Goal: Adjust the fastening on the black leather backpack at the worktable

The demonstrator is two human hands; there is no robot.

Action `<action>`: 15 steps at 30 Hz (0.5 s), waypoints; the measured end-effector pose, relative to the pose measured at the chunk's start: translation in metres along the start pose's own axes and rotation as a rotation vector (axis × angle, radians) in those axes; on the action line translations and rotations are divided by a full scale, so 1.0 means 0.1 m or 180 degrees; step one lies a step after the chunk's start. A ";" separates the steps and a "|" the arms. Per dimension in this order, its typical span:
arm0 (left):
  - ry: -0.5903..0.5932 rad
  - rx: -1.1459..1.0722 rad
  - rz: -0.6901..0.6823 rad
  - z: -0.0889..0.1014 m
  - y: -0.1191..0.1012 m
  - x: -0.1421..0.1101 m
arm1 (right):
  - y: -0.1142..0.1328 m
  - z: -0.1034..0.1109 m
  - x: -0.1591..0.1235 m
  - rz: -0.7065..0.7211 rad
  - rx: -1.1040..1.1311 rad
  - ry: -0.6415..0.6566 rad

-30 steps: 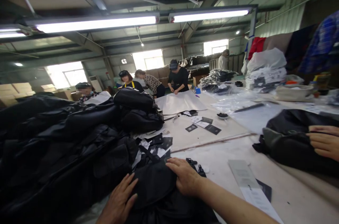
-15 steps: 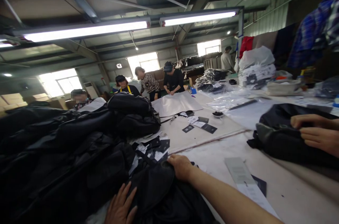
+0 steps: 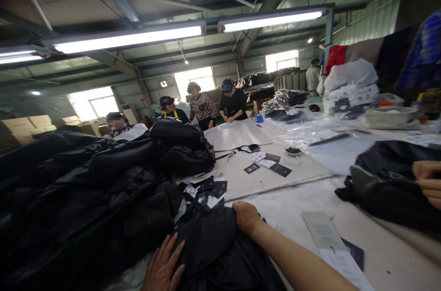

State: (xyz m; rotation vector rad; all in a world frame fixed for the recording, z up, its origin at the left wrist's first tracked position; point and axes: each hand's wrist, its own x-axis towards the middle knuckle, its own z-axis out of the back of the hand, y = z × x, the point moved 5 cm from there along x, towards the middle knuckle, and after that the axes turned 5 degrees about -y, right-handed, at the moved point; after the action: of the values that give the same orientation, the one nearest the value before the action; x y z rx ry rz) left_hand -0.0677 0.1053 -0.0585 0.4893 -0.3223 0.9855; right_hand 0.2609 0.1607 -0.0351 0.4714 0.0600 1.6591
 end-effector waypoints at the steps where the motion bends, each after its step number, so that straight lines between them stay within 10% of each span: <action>1: -0.0069 0.0037 -0.0045 0.00 0.00 -0.02 | 0.00 0.01 -0.02 -0.0044 0.0015 -0.0054; 7: -0.0469 0.0303 -0.0327 0.02 -0.01 -0.07 | -0.09 0.10 -0.26 -0.0088 0.0067 -0.0401; 15: -0.0523 0.0175 -0.0369 0.12 -0.02 -0.07 | -0.09 0.01 -0.56 0.1499 0.0602 0.0056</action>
State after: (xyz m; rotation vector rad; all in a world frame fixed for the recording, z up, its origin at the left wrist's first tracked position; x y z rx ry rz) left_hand -0.0699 0.0930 -0.0527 0.6342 -0.4102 0.8451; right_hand 0.2740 0.1077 -0.0520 0.6495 0.1273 2.1307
